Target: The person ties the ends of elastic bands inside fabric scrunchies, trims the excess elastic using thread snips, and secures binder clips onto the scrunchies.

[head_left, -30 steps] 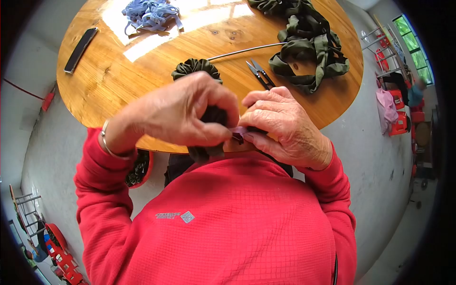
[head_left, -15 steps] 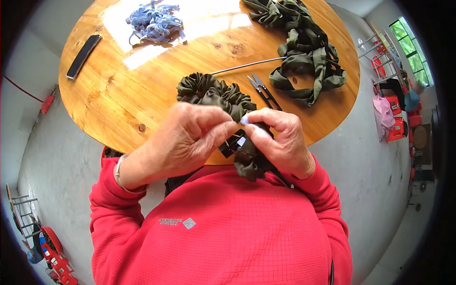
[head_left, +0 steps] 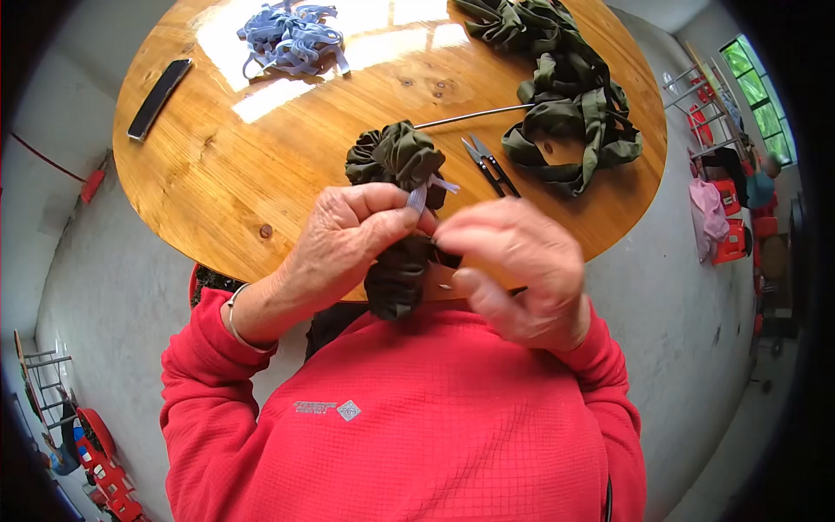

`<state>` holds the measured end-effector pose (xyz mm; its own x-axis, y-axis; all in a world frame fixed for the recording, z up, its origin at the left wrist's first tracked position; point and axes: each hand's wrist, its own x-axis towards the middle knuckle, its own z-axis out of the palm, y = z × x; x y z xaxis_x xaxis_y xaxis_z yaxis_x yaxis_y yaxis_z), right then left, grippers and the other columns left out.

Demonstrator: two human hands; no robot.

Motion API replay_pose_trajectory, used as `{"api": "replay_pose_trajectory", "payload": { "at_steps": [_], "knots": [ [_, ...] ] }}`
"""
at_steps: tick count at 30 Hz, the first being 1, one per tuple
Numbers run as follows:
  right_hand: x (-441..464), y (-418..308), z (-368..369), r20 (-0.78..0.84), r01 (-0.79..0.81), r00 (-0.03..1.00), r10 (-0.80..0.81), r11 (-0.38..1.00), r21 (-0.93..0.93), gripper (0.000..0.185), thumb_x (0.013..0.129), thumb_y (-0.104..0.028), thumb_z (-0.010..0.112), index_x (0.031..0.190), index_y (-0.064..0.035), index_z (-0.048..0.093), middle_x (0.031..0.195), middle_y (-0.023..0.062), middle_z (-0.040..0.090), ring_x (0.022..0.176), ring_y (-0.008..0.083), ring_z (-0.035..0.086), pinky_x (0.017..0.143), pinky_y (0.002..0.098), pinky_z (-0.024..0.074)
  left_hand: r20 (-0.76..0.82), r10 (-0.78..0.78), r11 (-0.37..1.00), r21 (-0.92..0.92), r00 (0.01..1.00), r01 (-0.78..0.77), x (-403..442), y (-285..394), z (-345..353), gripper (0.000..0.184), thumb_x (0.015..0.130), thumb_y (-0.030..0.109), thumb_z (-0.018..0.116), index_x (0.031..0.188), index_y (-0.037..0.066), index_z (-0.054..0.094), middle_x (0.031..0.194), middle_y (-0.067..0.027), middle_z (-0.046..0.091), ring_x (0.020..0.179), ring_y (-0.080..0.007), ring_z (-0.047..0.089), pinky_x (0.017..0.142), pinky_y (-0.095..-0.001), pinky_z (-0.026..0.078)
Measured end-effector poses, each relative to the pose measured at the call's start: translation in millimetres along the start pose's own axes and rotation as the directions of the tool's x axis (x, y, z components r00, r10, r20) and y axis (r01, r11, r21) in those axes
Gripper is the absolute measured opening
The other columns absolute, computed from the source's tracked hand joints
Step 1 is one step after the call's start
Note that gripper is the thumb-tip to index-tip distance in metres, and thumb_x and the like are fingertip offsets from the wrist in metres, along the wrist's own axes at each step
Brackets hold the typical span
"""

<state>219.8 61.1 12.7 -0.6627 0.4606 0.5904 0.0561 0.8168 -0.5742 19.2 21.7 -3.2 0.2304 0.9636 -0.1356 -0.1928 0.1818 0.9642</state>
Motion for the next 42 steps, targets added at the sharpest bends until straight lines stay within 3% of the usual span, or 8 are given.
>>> {"api": "replay_pose_trajectory", "payload": {
  "at_steps": [3,11,14,20,24,28,33,42],
  "knots": [
    [13.7,11.5,-9.0,-0.035,0.031,0.999,-0.04,0.973,-0.231,0.041,0.067,0.004,0.06,0.108,-0.0011,0.059,0.114,0.0158,0.057,0.108,0.0311,0.054,0.092,0.0388,0.0404,0.09,0.015,0.997,-0.073,0.996,-0.009,3.4,-3.3,-7.9,0.021,0.091,0.015,0.05,0.088,-0.001,0.062,0.076,-0.0053,0.064,0.073,-0.0106,0.061,0.07,-0.0237,0.05],
    [17.4,42.0,9.1,0.117,-0.06,0.99,0.078,0.987,-0.147,0.045,0.066,0.002,0.064,0.109,-0.0091,0.058,0.113,0.0099,0.059,0.105,0.0267,0.056,0.087,0.0376,0.0404,0.29,-0.078,0.926,-0.334,0.954,0.177,2.6,-6.5,-17.2,0.023,0.088,0.018,0.051,0.088,-0.004,0.059,0.074,-0.0124,0.063,0.078,-0.0245,0.064,0.078,-0.0344,0.05],
    [12.5,50.1,17.6,0.027,0.01,1.0,-0.004,0.971,-0.238,0.042,0.064,0.001,0.065,0.104,-0.0088,0.059,0.108,0.0079,0.061,0.099,0.0247,0.059,0.082,0.0367,0.041,0.142,-0.174,0.947,-0.246,0.974,0.205,-3.4,-5.1,-16.4,0.019,0.087,0.011,0.053,0.094,-0.004,0.062,0.08,-0.01,0.066,0.076,-0.015,0.064,0.074,-0.0275,0.052],
    [16.1,58.0,26.6,-0.041,0.066,0.995,-0.09,0.916,-0.397,0.045,0.06,0.009,0.063,0.102,-0.0063,0.06,0.106,0.009,0.064,0.097,0.0248,0.061,0.079,0.0331,0.0429,-0.021,-0.202,0.979,-0.006,0.979,0.202,-9.4,-12.4,-18.2,0.019,0.088,0.01,0.051,0.094,-0.004,0.063,0.084,-0.0103,0.067,0.076,-0.0132,0.063,0.073,-0.0251,0.051],
    [9.6,55.5,9.3,-0.113,-0.124,0.987,0.11,0.984,-0.127,0.04,0.068,0.009,0.062,0.106,-0.0014,0.06,0.106,0.0105,0.063,0.096,0.0235,0.061,0.078,0.0309,0.0474,-0.063,-0.198,0.949,-0.263,0.978,0.175,-10.8,-16.0,-13.0,0.02,0.087,0.014,0.049,0.084,-0.002,0.06,0.085,-0.0126,0.065,0.079,-0.0156,0.061,0.076,-0.0272,0.049],
    [-21.5,63.7,-11.0,-0.174,-0.468,0.883,0.435,0.833,-0.295,0.025,0.071,-0.006,0.068,0.095,-0.0042,0.062,0.094,0.0109,0.064,0.089,0.025,0.061,0.079,0.035,0.0457,-0.04,-0.206,0.926,-0.331,0.978,0.182,-8.6,-21.2,-18.8,0.019,0.087,0.013,0.047,0.081,-0.001,0.059,0.083,-0.0126,0.064,0.079,-0.0168,0.061,0.076,-0.0274,0.049],
    [-31.9,74.5,-3.8,-0.159,-0.359,0.918,0.364,0.589,-0.724,0.026,0.073,-0.02,0.07,0.092,-0.0037,0.061,0.091,0.0115,0.06,0.083,0.0289,0.058,0.074,0.0387,0.0453,-0.041,-0.177,0.914,-0.377,0.983,0.149,-6.9,-25.4,-15.9,0.019,0.091,0.011,0.046,0.088,-0.003,0.059,0.087,-0.0134,0.066,0.075,-0.014,0.062,0.072,-0.0251,0.05],
    [-22.0,66.6,-15.3,-0.049,-0.501,0.808,0.587,0.642,-0.58,0.018,0.072,-0.012,0.065,0.084,-0.0023,0.056,0.074,0.0141,0.055,0.071,0.0318,0.056,0.065,0.0405,0.0449,-0.06,-0.167,0.937,-0.321,0.984,0.14,-6.9,-30.7,-12.9,0.022,0.093,0.015,0.047,0.087,-0.001,0.06,0.083,-0.0093,0.066,0.069,-0.009,0.06,0.065,-0.022,0.05]
  ]
}}
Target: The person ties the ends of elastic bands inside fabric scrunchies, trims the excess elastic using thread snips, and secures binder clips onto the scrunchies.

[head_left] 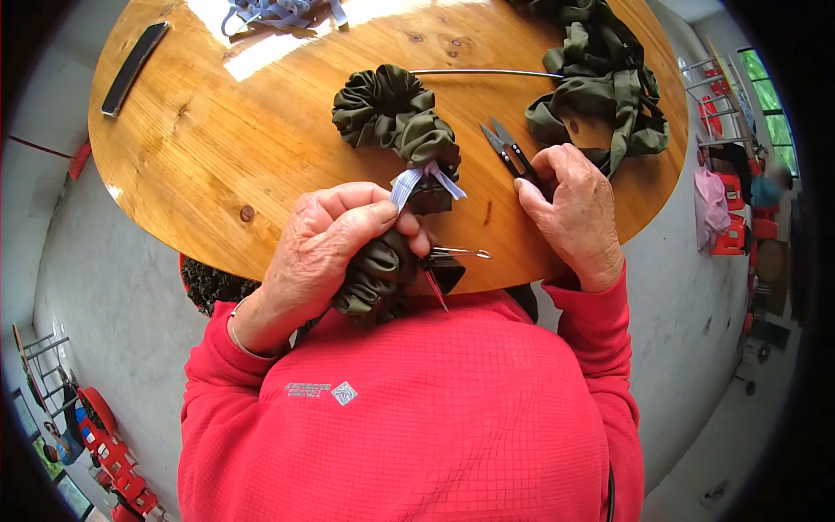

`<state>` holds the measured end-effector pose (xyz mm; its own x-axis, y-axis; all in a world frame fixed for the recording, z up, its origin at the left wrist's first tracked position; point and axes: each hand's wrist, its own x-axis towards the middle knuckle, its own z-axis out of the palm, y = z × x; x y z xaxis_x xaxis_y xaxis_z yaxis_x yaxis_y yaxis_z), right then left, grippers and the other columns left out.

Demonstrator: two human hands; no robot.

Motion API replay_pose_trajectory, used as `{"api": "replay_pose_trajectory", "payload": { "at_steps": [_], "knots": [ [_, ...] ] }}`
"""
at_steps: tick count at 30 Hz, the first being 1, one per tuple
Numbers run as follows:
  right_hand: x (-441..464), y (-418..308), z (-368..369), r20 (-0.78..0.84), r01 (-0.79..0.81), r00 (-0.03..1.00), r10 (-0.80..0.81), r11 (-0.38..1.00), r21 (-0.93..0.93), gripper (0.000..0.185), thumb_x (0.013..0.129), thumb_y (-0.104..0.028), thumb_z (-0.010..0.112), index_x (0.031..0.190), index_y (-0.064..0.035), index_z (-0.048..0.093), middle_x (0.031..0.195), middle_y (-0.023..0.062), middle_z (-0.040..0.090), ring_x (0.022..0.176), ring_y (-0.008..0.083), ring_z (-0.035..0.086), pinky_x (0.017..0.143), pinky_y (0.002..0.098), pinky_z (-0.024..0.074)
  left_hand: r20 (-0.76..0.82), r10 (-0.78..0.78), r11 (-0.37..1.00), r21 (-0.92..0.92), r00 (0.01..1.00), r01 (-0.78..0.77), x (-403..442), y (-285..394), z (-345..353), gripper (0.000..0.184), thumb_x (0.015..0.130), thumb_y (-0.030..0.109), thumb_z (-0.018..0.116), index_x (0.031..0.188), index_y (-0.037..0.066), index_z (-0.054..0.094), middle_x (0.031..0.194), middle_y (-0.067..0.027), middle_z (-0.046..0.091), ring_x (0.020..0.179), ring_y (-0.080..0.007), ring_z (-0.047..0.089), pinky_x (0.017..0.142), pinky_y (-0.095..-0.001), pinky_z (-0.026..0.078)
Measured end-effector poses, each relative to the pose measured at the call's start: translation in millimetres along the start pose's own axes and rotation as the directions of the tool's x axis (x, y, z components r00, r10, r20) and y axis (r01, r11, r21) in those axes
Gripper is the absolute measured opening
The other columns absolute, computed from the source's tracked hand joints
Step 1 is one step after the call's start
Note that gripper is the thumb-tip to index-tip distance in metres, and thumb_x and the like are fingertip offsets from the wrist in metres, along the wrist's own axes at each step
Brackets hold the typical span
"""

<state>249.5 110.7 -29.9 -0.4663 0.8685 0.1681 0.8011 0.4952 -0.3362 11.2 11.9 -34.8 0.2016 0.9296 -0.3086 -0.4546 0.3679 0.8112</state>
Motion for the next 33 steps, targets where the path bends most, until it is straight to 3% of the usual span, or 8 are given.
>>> {"api": "replay_pose_trajectory", "payload": {
  "at_steps": [5,9,11,14,17,22,27,33],
  "knots": [
    [-15.9,2.6,2.6,-0.014,-0.035,0.999,0.038,0.984,0.175,0.018,0.072,-0.008,0.062,0.087,-0.001,0.054,0.068,0.0157,0.055,0.061,0.0323,0.056,0.056,0.0392,0.0442,-0.011,0.038,0.998,0.04,0.999,-0.038,1.9,-4.0,-1.6,0.023,0.093,0.018,0.05,0.086,0.0,0.062,0.079,-0.0068,0.066,0.064,-0.0058,0.059,0.058,-0.0187,0.048],
    [-28.9,3.4,-12.1,0.189,-0.135,0.979,0.075,0.933,0.332,0.014,0.071,-0.005,0.061,0.083,0.0007,0.058,0.064,0.0125,0.052,0.052,0.0212,0.05,0.05,0.0315,0.0396,-0.036,0.029,0.999,0.038,0.999,-0.028,1.1,-1.2,3.6,0.02,0.092,0.017,0.054,0.087,0.0,0.064,0.076,-0.0057,0.066,0.06,-0.0051,0.058,0.055,-0.0182,0.048],
    [-36.8,-2.2,-18.2,0.236,-0.179,0.97,0.059,0.828,0.531,0.011,0.068,0.0,0.06,0.078,0.0021,0.056,0.063,0.0066,0.049,0.052,0.0128,0.044,0.049,0.0261,0.0354,-0.037,0.045,0.999,0.029,0.998,-0.044,1.3,-2.7,3.0,0.018,0.091,0.015,0.055,0.088,0.0,0.064,0.075,-0.0056,0.066,0.058,-0.0053,0.057,0.054,-0.0185,0.048],
    [-44.4,-9.7,-27.8,0.133,-0.016,0.986,-0.104,0.729,0.684,0.007,0.07,0.002,0.06,0.076,0.0025,0.056,0.065,0.0068,0.052,0.054,0.0127,0.049,0.05,0.0247,0.0379,-0.046,0.074,0.997,0.02,0.996,-0.073,1.3,-5.5,3.6,0.018,0.091,0.014,0.056,0.087,0.0,0.065,0.074,-0.0053,0.066,0.057,-0.0055,0.057,0.053,-0.0186,0.047],
    [-46.0,-31.3,-40.6,0.229,-0.085,0.967,-0.11,0.71,0.699,0.011,0.07,0.005,0.062,0.08,0.0034,0.056,0.067,0.0083,0.056,0.057,0.0153,0.056,0.05,0.0254,0.0409,-0.056,0.068,0.996,0.053,0.996,-0.065,1.0,-4.4,5.3,0.018,0.089,0.016,0.057,0.087,0.0,0.064,0.074,-0.0075,0.065,0.062,-0.0085,0.058,0.056,-0.0202,0.048],
    [-33.9,-38.9,-22.0,0.146,0.115,0.954,-0.261,0.771,0.627,0.024,0.074,0.011,0.056,0.095,0.0019,0.053,0.077,0.0106,0.06,0.066,0.0214,0.064,0.057,0.0284,0.0498,-0.059,0.117,0.989,0.099,0.991,-0.111,1.6,-6.2,7.9,0.017,0.089,0.016,0.057,0.087,0.0,0.065,0.072,-0.0075,0.064,0.062,-0.0085,0.058,0.055,-0.0203,0.047],
    [-31.3,-39.9,-21.4,0.143,0.144,0.953,-0.267,0.815,0.561,0.025,0.072,0.01,0.057,0.095,0.0013,0.053,0.075,0.0127,0.057,0.061,0.0259,0.06,0.054,0.0309,0.0469,-0.058,0.086,0.995,0.051,0.995,-0.083,0.8,-3.6,9.3,0.016,0.088,0.013,0.059,0.087,-0.001,0.067,0.07,-0.0036,0.064,0.06,-0.0046,0.056,0.052,-0.0185,0.046],
    [-27.8,-43.5,-20.7,0.106,0.173,0.954,-0.282,0.801,0.574,0.023,0.071,0.01,0.056,0.093,0.0013,0.053,0.072,0.0135,0.053,0.058,0.0295,0.056,0.052,0.0335,0.0443,-0.055,0.064,0.995,0.076,0.996,-0.06,0.1,-2.4,10.3,0.018,0.089,0.015,0.058,0.087,0.0,0.066,0.069,-0.0067,0.063,0.058,-0.0082,0.057,0.052,-0.0199,0.046]
  ]
}}
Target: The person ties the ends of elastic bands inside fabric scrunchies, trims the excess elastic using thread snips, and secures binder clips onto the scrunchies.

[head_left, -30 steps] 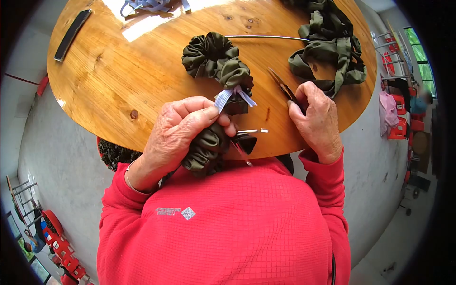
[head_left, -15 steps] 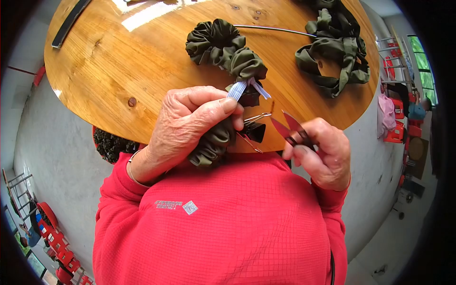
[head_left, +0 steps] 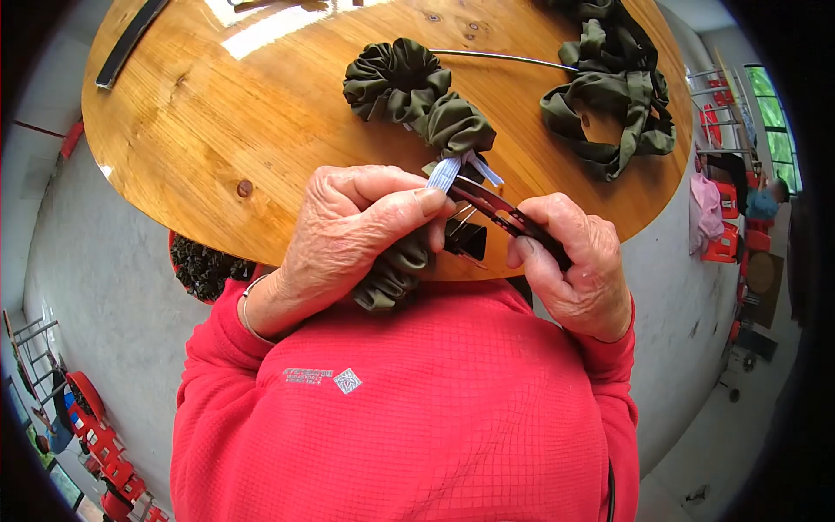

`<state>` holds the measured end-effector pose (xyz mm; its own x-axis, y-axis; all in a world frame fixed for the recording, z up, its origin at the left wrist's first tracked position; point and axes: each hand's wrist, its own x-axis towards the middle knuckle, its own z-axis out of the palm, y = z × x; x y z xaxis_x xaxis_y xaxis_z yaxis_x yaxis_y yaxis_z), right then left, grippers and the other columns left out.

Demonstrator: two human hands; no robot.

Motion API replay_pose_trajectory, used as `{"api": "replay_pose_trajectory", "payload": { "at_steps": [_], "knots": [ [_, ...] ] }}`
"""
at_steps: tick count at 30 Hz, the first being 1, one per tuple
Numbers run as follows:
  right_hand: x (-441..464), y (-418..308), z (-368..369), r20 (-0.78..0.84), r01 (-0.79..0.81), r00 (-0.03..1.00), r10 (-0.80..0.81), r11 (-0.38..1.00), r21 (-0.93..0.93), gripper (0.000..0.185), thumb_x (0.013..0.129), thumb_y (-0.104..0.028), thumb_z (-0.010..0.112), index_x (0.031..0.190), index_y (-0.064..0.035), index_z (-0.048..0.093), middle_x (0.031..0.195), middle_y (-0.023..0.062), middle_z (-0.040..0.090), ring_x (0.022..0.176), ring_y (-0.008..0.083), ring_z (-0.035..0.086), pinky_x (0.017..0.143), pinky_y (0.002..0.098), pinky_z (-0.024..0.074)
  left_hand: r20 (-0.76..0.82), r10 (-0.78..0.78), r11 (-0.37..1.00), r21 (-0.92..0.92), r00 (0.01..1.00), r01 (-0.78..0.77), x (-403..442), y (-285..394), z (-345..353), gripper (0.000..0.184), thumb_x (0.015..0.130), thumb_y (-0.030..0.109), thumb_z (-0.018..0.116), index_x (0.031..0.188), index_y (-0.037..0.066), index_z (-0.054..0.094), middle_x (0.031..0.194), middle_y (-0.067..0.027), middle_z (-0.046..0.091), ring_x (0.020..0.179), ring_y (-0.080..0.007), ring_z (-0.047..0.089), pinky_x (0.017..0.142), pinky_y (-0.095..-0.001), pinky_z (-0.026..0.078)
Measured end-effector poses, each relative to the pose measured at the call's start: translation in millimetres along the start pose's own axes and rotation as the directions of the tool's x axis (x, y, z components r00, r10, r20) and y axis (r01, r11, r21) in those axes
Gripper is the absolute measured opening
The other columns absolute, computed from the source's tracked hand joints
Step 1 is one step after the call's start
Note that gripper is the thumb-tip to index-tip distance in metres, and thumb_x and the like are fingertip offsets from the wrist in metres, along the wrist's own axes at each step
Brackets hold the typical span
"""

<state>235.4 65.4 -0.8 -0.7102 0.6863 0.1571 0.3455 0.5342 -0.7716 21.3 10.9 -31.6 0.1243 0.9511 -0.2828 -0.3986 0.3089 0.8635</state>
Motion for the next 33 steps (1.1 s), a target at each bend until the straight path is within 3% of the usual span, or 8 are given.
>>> {"api": "replay_pose_trajectory", "payload": {
  "at_steps": [6,10,20,23,26,29,33],
  "knots": [
    [4.2,-0.8,0.7,0.021,0.032,0.999,-0.032,0.999,0.012,0.023,0.072,0.01,0.055,0.093,0.0013,0.053,0.074,0.0138,0.053,0.06,0.0312,0.056,0.053,0.0346,0.0445,0.014,0.073,0.997,0.011,0.997,-0.073,2.6,-0.9,-0.3,0.018,0.088,0.015,0.058,0.084,0.0,0.066,0.068,-0.0063,0.063,0.061,-0.0084,0.058,0.055,-0.0201,0.046],
    [5.3,-1.1,-2.2,0.018,0.048,0.999,-0.048,0.999,0.008,0.024,0.072,0.01,0.055,0.094,0.0007,0.053,0.074,0.0138,0.054,0.061,0.0314,0.056,0.054,0.0349,0.0447,0.024,0.022,0.999,0.031,0.999,-0.023,2.8,3.6,-0.9,0.019,0.089,0.014,0.057,0.082,-0.001,0.066,0.069,-0.0056,0.063,0.061,-0.0081,0.057,0.055,-0.0203,0.046],
    [16.9,-2.0,5.8,0.031,-0.022,0.999,0.019,0.995,0.095,0.022,0.074,0.006,0.056,0.094,-0.0006,0.052,0.069,0.0137,0.053,0.058,0.0323,0.057,0.05,0.0357,0.0445,0.067,0.081,0.997,0.006,0.994,-0.082,5.4,-3.0,-1.2,0.016,0.088,0.009,0.056,0.086,-0.003,0.067,0.069,-0.0058,0.063,0.064,-0.0088,0.056,0.057,-0.0212,0.045],
    [22.0,-3.7,1.4,0.077,-0.001,0.997,0.0,1.0,0.019,0.018,0.075,0.003,0.058,0.093,-0.0006,0.054,0.068,0.0143,0.054,0.058,0.0329,0.056,0.051,0.0361,0.0442,0.076,0.055,0.998,0.036,0.996,-0.058,5.0,-1.5,-2.5,0.016,0.088,0.009,0.057,0.087,-0.004,0.067,0.069,-0.0059,0.063,0.064,-0.009,0.056,0.057,-0.0216,0.046],
    [29.1,-9.3,-2.6,0.172,0.01,0.985,-0.02,0.998,0.06,0.006,0.082,-0.004,0.057,0.086,-0.0004,0.056,0.066,0.0148,0.054,0.056,0.0328,0.054,0.051,0.037,0.0431,0.094,0.108,0.993,0.031,0.99,-0.112,6.9,-6.2,-2.3,0.016,0.088,0.01,0.058,0.087,-0.003,0.068,0.068,-0.0028,0.063,0.06,-0.0046,0.055,0.053,-0.0187,0.046],
    [34.3,-7.7,-4.0,0.151,0.023,0.988,-0.034,0.997,0.073,0.014,0.088,-0.012,0.053,0.08,-0.0006,0.057,0.064,0.0147,0.054,0.055,0.0317,0.053,0.051,0.0368,0.0419,0.095,0.098,0.991,0.085,0.991,-0.106,7.6,-3.4,-2.1,0.015,0.088,0.009,0.058,0.087,-0.003,0.067,0.067,-0.0028,0.063,0.06,-0.005,0.055,0.053,-0.0191,0.045],
    [36.3,-8.8,-9.2,0.236,-0.28,0.944,0.231,0.938,0.204,0.024,0.09,-0.018,0.051,0.077,0.0009,0.057,0.064,0.015,0.054,0.054,0.0264,0.053,0.051,0.0345,0.0411,0.14,0.14,0.984,0.095,0.98,-0.154,10.0,-5.7,-1.1,0.015,0.088,0.007,0.057,0.088,-0.003,0.067,0.067,-0.0032,0.063,0.06,-0.0058,0.055,0.054,-0.0198,0.045]
  ]
}}
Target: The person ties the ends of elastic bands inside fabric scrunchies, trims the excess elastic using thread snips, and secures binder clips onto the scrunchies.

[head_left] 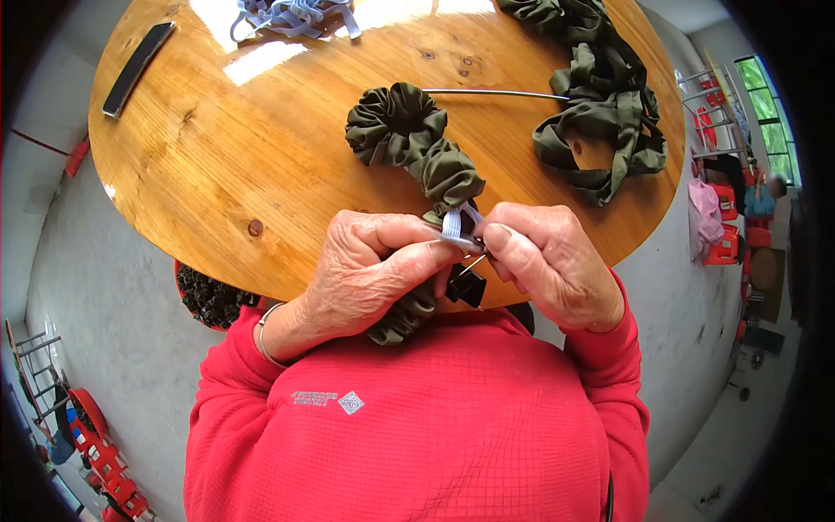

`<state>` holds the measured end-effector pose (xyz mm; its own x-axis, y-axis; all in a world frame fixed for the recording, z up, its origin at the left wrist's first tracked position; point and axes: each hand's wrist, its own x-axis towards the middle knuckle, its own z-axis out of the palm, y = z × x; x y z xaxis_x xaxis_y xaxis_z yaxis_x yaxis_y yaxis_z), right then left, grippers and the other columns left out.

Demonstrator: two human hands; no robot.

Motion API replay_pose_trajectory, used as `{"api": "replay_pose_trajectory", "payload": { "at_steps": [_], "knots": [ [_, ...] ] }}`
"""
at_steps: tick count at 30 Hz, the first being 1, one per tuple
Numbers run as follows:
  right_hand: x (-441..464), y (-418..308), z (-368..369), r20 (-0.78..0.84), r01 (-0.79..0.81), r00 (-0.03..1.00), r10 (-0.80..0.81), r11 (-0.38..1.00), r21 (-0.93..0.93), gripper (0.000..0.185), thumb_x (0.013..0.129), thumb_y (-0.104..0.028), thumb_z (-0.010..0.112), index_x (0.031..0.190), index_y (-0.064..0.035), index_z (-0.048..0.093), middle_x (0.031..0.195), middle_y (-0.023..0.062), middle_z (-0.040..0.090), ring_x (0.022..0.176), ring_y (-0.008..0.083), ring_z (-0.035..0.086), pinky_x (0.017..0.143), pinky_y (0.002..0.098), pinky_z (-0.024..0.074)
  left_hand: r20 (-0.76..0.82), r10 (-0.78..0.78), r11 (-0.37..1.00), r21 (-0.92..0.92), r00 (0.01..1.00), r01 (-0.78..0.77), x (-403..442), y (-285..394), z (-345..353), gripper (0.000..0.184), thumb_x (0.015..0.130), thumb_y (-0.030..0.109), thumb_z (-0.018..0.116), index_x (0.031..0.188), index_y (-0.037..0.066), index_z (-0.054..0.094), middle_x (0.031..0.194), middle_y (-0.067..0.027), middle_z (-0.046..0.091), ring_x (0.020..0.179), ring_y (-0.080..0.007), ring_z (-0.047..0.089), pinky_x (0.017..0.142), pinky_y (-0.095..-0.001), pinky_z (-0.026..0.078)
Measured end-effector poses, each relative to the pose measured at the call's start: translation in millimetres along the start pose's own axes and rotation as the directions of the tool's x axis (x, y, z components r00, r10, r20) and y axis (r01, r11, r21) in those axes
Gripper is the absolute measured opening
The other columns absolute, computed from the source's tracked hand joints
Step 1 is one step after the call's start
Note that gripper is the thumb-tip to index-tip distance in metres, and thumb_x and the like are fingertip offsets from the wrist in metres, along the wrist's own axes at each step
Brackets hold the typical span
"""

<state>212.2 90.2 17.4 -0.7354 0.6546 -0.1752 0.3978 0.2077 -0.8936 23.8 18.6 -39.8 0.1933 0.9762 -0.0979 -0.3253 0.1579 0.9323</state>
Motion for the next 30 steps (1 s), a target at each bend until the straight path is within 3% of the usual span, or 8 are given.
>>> {"api": "replay_pose_trajectory", "payload": {
  "at_steps": [3,4,8,11,18,21,27,30],
  "knots": [
    [5.0,9.4,-1.5,0.041,0.139,0.99,-0.138,0.99,-0.024,0.024,0.089,-0.018,0.056,0.076,0.0019,0.056,0.064,0.0146,0.055,0.055,0.0246,0.055,0.051,0.0341,0.0423,0.013,0.007,1.0,-0.03,1.0,-0.006,0.6,2.5,1.9,0.014,0.088,0.006,0.056,0.089,-0.003,0.067,0.066,-0.0032,0.062,0.06,-0.0063,0.055,0.054,-0.0202,0.045],
    [1.5,-1.6,-0.7,0.088,-0.038,0.996,0.031,0.996,0.08,0.021,0.086,-0.017,0.06,0.078,0.0021,0.056,0.066,0.0141,0.056,0.057,0.0235,0.057,0.052,0.0337,0.0436,0.01,-0.002,0.999,-0.042,1.0,0.003,0.1,3.7,2.5,0.015,0.088,0.006,0.056,0.09,-0.003,0.067,0.066,-0.0031,0.062,0.06,-0.0063,0.055,0.054,-0.0202,0.045],
    [1.9,9.4,0.4,0.059,0.207,0.978,-0.201,0.971,-0.117,0.019,0.087,-0.018,0.06,0.084,0.0016,0.059,0.07,0.0154,0.059,0.061,0.0253,0.058,0.055,0.0341,0.045,0.013,-0.012,0.999,-0.051,1.0,0.013,0.2,1.7,2.4,0.015,0.089,0.006,0.056,0.091,-0.003,0.068,0.065,-0.0026,0.061,0.06,-0.0061,0.055,0.054,-0.02,0.045],
    [2.2,14.8,0.2,0.037,0.167,0.985,-0.167,0.986,0.0,0.025,0.088,-0.022,0.058,0.086,0.0021,0.059,0.071,0.0159,0.059,0.063,0.0265,0.058,0.057,0.0341,0.0451,0.013,-0.034,0.999,-0.033,0.999,0.034,-0.5,3.4,3.2,0.016,0.089,0.007,0.056,0.09,-0.003,0.068,0.065,-0.0022,0.061,0.059,-0.0056,0.054,0.053,-0.0197,0.044],
    [1.2,10.4,-5.3,0.139,0.009,0.99,-0.035,0.983,0.185,0.036,0.097,-0.028,0.044,0.086,0.002,0.061,0.064,0.0057,0.054,0.061,0.0116,0.048,0.056,0.0284,0.042,0.026,-0.004,1.0,0.0,1.0,0.004,-0.4,-0.6,4.1,0.016,0.089,0.009,0.056,0.087,-0.003,0.067,0.062,-0.0006,0.06,0.057,-0.0044,0.052,0.051,-0.0193,0.043],
    [1.3,10.6,-8.0,0.199,-0.114,0.978,0.062,0.96,0.258,0.035,0.097,-0.028,0.046,0.086,0.0014,0.062,0.063,0.0026,0.052,0.06,0.0082,0.044,0.054,0.0263,0.0401,0.02,-0.023,1.0,-0.001,1.0,0.023,-0.2,0.5,4.6,0.016,0.089,0.008,0.056,0.084,-0.003,0.067,0.061,-0.0003,0.059,0.056,-0.004,0.051,0.05,-0.0193,0.042],
    [2.6,14.3,-2.8,0.154,-0.043,0.988,-0.003,0.953,0.299,0.035,0.096,-0.028,0.047,0.084,0.0015,0.062,0.062,0.0003,0.052,0.058,0.0069,0.044,0.052,0.0241,0.0381,0.03,-0.068,0.998,0.011,0.997,0.067,-1.4,0.1,0.8,0.017,0.089,0.009,0.055,0.083,-0.003,0.066,0.062,-0.002,0.059,0.056,-0.0054,0.052,0.051,-0.0204,0.043],
    [2.8,18.1,-5.1,0.217,-0.147,0.974,0.073,0.926,0.348,0.035,0.096,-0.028,0.048,0.082,0.001,0.062,0.065,0.0004,0.053,0.061,0.0067,0.046,0.054,0.0242,0.0396,0.038,-0.086,0.996,0.02,0.996,0.085,-1.3,1.6,0.8,0.017,0.089,0.009,0.054,0.086,-0.004,0.066,0.065,-0.0037,0.06,0.056,-0.0072,0.053,0.052,-0.0215,0.044]
  ]
}}
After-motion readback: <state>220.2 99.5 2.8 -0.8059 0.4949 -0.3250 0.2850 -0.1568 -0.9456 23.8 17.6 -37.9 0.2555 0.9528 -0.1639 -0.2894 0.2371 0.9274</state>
